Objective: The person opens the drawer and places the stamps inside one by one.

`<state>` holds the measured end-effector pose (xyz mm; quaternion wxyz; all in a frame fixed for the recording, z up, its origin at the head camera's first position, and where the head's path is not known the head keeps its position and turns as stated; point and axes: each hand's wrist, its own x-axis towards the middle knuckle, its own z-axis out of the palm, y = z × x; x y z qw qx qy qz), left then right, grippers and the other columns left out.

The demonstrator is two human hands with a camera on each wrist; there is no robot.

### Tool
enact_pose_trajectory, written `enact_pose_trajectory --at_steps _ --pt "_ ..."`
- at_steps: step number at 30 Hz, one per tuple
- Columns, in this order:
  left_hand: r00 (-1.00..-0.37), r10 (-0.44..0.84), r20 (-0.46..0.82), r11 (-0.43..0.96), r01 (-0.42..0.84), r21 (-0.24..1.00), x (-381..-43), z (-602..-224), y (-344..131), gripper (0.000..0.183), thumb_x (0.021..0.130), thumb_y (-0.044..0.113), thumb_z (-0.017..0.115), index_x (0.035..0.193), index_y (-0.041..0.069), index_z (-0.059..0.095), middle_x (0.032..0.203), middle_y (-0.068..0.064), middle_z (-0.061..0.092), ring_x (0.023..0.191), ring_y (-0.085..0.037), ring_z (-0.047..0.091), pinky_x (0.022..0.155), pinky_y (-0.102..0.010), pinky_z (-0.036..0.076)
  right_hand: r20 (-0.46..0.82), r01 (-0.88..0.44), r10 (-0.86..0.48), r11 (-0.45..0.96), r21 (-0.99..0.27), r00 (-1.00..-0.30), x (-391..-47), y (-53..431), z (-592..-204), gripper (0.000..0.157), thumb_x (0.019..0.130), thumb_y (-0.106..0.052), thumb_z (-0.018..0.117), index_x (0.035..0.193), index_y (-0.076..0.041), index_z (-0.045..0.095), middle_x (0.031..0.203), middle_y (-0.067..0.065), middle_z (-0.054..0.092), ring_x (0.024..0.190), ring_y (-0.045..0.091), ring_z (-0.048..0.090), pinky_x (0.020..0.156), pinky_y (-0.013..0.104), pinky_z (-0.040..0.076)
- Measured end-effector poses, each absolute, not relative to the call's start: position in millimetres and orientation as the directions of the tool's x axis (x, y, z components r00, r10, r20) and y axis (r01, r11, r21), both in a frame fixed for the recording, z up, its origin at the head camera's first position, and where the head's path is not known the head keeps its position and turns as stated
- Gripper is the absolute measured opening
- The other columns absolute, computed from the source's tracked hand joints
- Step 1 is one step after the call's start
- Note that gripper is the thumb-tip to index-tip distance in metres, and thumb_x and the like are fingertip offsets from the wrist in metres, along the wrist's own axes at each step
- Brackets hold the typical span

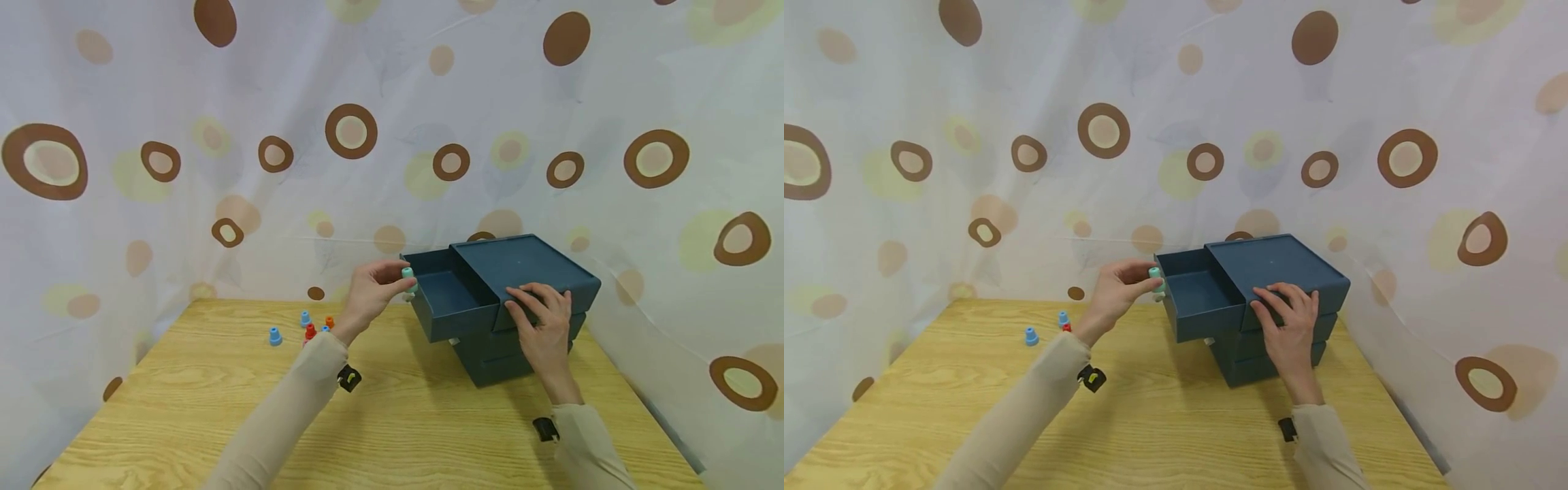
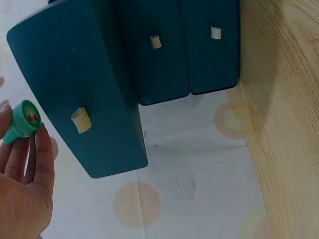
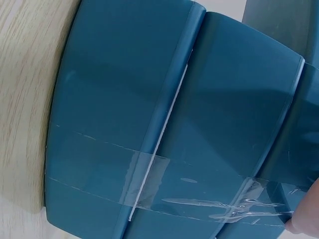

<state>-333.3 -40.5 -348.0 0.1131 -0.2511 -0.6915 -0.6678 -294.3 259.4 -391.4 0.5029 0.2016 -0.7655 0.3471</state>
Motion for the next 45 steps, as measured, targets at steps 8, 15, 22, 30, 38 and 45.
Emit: enact_pose_trajectory --at_steps 8,15,22,30,38,45 --pt "-0.836 0.205 0.509 -0.024 0.515 0.857 -332.7 -347.4 -29.9 0.038 0.086 0.011 0.076 0.121 0.000 0.067 0.108 -0.017 0.072 0.087 -0.011 0.069 0.081 -0.032 0.057 0.904 -0.650 0.031 0.685 -0.330 -0.427 -295.5 259.1 -393.5 0.023 0.084 -0.007 0.075 0.106 -0.004 0.075 0.110 0.020 0.062 0.116 0.037 0.049 0.115 0.069 0.003" --pt "-0.802 0.258 0.538 -0.014 0.554 0.832 -331.6 -340.4 -18.2 0.035 0.086 0.014 0.076 0.118 0.001 0.068 0.106 -0.015 0.073 0.086 -0.014 0.071 0.076 -0.043 0.058 0.914 -0.660 0.042 0.680 -0.321 -0.403 -297.7 259.9 -393.3 0.021 0.086 -0.012 0.074 0.106 -0.004 0.076 0.109 0.020 0.063 0.115 0.039 0.050 0.115 0.069 0.003" --pt "-0.789 0.310 0.530 0.035 0.567 0.823 -332.0 -334.5 -4.0 0.032 0.087 0.016 0.075 0.117 0.003 0.069 0.102 -0.010 0.075 0.089 -0.013 0.072 0.076 -0.029 0.057 0.909 -0.650 0.035 0.688 -0.323 -0.416 -295.0 260.9 -391.5 0.022 0.086 -0.012 0.074 0.106 -0.003 0.075 0.110 0.021 0.063 0.115 0.038 0.049 0.115 0.069 0.003" --pt "-0.782 0.380 0.494 0.086 0.561 0.823 -336.2 -330.4 12.7 0.032 0.087 0.018 0.076 0.117 0.007 0.070 0.107 -0.007 0.074 0.092 -0.013 0.071 0.078 -0.027 0.057 0.906 -0.646 0.037 0.690 -0.328 -0.421 -293.9 261.0 -391.4 0.022 0.085 -0.011 0.075 0.106 -0.004 0.075 0.110 0.020 0.063 0.116 0.037 0.049 0.115 0.068 0.003" --pt "-0.795 0.423 0.434 0.192 0.547 0.815 -341.6 -325.4 19.5 0.032 0.088 0.019 0.075 0.118 0.011 0.072 0.105 -0.003 0.075 0.091 -0.010 0.071 0.079 -0.026 0.057 0.905 -0.645 0.038 0.689 -0.331 -0.424 -293.4 259.1 -390.7 0.022 0.086 -0.012 0.074 0.106 -0.003 0.075 0.111 0.020 0.063 0.116 0.037 0.049 0.115 0.068 0.004" --pt "-0.783 0.458 0.421 0.280 0.576 0.768 -346.4 -320.2 25.3 0.029 0.089 0.016 0.073 0.117 0.009 0.072 0.108 -0.005 0.074 0.092 -0.012 0.071 0.076 -0.023 0.057 0.905 -0.641 0.043 0.691 -0.333 -0.424 -294.2 259.7 -391.2 0.022 0.085 -0.011 0.075 0.106 -0.003 0.075 0.111 0.020 0.063 0.117 0.037 0.049 0.115 0.068 0.004"
